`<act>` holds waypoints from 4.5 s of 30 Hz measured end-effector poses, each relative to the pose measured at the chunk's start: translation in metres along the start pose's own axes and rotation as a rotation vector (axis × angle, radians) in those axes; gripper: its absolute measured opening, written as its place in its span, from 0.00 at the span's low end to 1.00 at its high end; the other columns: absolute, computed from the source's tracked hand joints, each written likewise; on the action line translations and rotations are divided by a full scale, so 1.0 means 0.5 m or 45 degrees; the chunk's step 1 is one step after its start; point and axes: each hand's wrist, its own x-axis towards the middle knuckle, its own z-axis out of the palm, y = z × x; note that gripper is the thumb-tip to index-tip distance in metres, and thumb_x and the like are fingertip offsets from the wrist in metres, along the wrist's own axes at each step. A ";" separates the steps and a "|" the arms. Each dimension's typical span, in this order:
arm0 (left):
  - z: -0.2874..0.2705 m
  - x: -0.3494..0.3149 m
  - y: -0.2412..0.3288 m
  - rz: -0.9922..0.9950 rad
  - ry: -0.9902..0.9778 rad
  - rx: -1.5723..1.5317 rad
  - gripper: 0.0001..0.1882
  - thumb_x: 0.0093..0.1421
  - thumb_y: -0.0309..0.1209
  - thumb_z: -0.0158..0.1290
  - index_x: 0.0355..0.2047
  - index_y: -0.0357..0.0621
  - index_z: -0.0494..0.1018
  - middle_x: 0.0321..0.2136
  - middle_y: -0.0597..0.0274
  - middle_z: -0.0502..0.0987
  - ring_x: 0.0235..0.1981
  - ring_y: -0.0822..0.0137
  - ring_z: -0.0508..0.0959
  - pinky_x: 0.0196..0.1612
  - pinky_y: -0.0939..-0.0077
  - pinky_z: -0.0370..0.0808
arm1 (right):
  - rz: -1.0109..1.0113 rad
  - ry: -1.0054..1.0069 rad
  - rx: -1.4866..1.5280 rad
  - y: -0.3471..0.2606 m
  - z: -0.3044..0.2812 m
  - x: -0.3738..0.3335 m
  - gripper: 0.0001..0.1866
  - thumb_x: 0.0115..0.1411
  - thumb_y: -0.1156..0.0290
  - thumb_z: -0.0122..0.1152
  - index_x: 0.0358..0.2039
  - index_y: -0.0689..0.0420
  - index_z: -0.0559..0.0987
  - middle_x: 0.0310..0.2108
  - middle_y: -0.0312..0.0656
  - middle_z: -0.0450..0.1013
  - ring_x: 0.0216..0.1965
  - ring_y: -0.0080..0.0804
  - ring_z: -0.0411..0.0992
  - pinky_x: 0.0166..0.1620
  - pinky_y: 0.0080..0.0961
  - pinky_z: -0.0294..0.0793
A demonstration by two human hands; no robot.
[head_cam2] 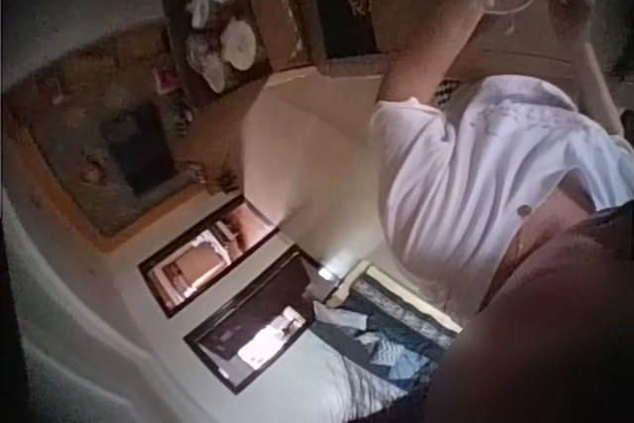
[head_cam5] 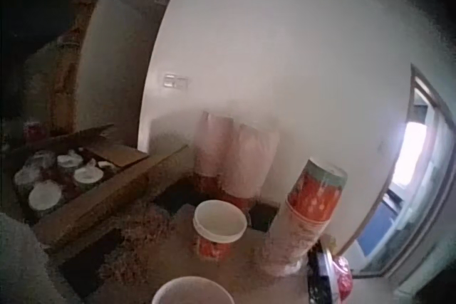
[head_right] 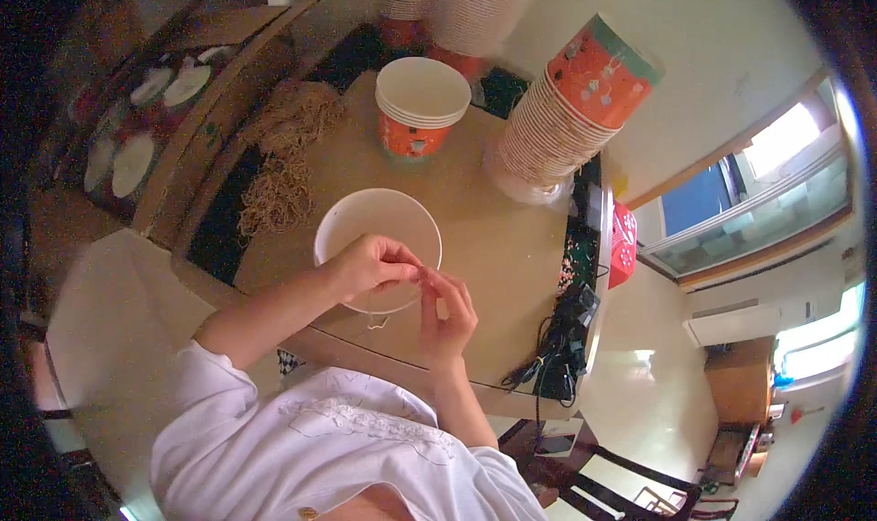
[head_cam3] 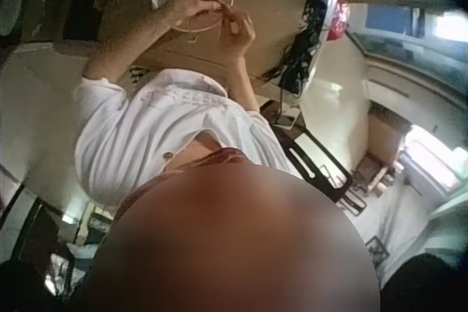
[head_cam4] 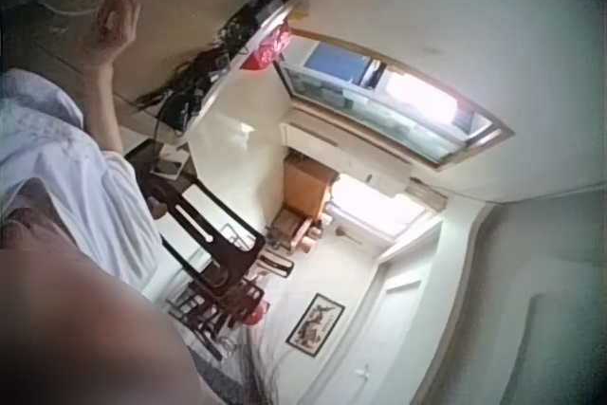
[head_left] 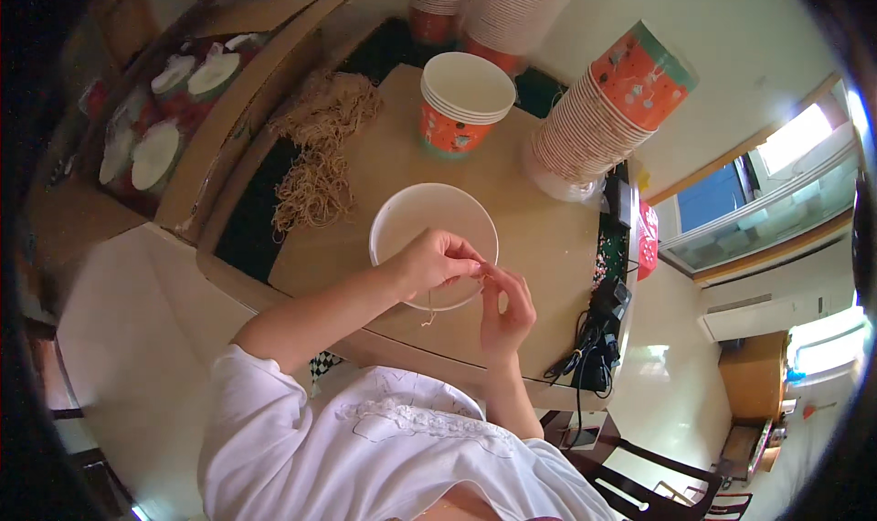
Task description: Manually attaching string handles to paper bowls by threading them through pre-punched holes.
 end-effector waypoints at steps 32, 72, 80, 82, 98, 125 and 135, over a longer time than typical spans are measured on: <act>0.050 -0.029 -0.009 0.556 0.538 0.303 0.06 0.59 0.25 0.52 0.32 0.35 0.77 0.23 0.62 0.79 0.27 0.76 0.78 0.32 0.81 0.74 | 0.337 -0.141 0.132 0.000 -0.011 0.025 0.04 0.53 0.82 0.60 0.30 0.63 0.76 0.25 0.35 0.73 0.27 0.19 0.67 0.34 0.17 0.68; 0.051 -0.045 0.004 0.519 0.501 0.522 0.04 0.57 0.23 0.52 0.32 0.36 0.74 0.25 0.57 0.79 0.26 0.70 0.79 0.30 0.78 0.74 | 0.244 -0.226 -0.034 -0.024 -0.014 0.027 0.08 0.50 0.80 0.65 0.32 0.60 0.76 0.25 0.37 0.74 0.26 0.21 0.71 0.31 0.18 0.71; 0.049 -0.040 -0.006 0.589 0.520 0.436 0.06 0.59 0.24 0.51 0.35 0.35 0.74 0.26 0.56 0.79 0.28 0.70 0.79 0.31 0.78 0.75 | 0.269 -0.243 -0.057 -0.026 -0.016 0.025 0.06 0.52 0.83 0.62 0.31 0.63 0.76 0.26 0.35 0.73 0.27 0.17 0.68 0.33 0.13 0.68; 0.045 -0.048 0.009 0.494 0.483 0.423 0.06 0.60 0.24 0.50 0.36 0.36 0.74 0.27 0.59 0.79 0.28 0.73 0.78 0.31 0.79 0.74 | 0.278 -0.240 -0.088 -0.028 -0.016 0.025 0.06 0.52 0.82 0.62 0.31 0.63 0.76 0.26 0.34 0.73 0.27 0.16 0.68 0.32 0.13 0.68; 0.042 -0.052 0.009 0.490 0.472 0.564 0.04 0.56 0.24 0.55 0.30 0.35 0.75 0.24 0.58 0.79 0.25 0.71 0.77 0.30 0.77 0.74 | 0.299 -0.301 -0.114 -0.037 -0.015 0.028 0.05 0.51 0.80 0.63 0.28 0.60 0.76 0.23 0.34 0.72 0.24 0.17 0.66 0.29 0.14 0.67; 0.049 -0.050 0.005 0.619 0.494 0.611 0.04 0.56 0.26 0.56 0.29 0.38 0.74 0.24 0.65 0.74 0.20 0.77 0.70 0.25 0.81 0.68 | 0.319 -0.246 -0.104 -0.056 -0.017 0.023 0.04 0.53 0.79 0.62 0.30 0.59 0.77 0.21 0.29 0.72 0.19 0.10 0.58 0.21 0.11 0.57; 0.052 -0.051 0.010 0.632 0.478 0.654 0.03 0.55 0.24 0.54 0.28 0.37 0.72 0.27 0.59 0.74 0.24 0.69 0.74 0.27 0.76 0.71 | 0.284 -0.223 -0.130 -0.052 -0.016 0.020 0.03 0.53 0.79 0.62 0.29 0.60 0.77 0.19 0.29 0.68 0.19 0.12 0.59 0.22 0.11 0.57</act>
